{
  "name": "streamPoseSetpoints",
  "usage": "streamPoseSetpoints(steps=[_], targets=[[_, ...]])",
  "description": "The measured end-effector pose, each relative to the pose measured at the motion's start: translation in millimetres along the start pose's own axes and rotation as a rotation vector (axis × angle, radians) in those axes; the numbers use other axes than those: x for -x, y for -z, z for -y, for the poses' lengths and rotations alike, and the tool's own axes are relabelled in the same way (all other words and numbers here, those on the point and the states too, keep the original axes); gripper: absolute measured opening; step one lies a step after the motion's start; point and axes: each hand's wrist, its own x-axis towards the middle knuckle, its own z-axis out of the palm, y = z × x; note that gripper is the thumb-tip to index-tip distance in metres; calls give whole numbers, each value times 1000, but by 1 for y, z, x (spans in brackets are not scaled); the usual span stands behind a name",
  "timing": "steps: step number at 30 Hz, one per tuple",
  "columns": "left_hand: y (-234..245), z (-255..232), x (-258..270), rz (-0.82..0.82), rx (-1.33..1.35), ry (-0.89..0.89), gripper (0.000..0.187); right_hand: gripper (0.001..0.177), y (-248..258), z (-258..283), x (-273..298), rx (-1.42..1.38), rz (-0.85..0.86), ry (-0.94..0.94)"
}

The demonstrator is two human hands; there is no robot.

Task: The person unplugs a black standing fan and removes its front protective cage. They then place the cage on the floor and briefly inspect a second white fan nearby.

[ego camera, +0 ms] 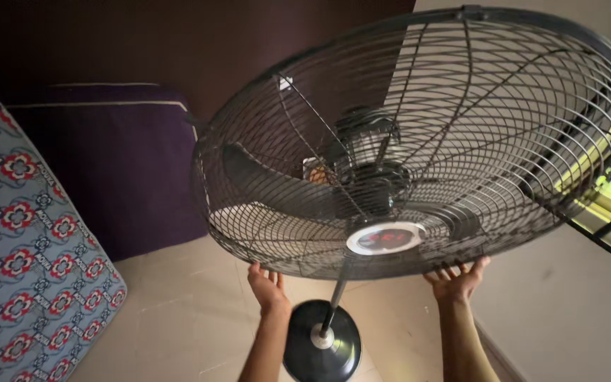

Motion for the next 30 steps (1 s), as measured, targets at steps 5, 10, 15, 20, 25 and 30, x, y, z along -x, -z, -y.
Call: streamPoseSetpoints(steps=[5, 10, 15, 20, 25, 30], targets=[[-3, -46, 22, 10, 3, 184, 80, 117, 7, 1, -5, -74, -38, -22], [-18, -64, 43, 69, -115, 189, 88, 110, 34, -14, -32, -171, -15, 126], [-40, -83, 40, 62, -167, 157, 86, 81, 37, -38, -39, -491, -6, 196], [-53, -90, 23, 143, -153, 152, 87, 76, 32, -45, -32, -471, -27, 213], [-61, -97, 31, 120, -238, 163, 86, 71, 36, -46, -32, -440, -55, 243], [-52, -99, 22, 102, -202, 201, 91, 67, 38, -39, -39, -421, -67, 255]])
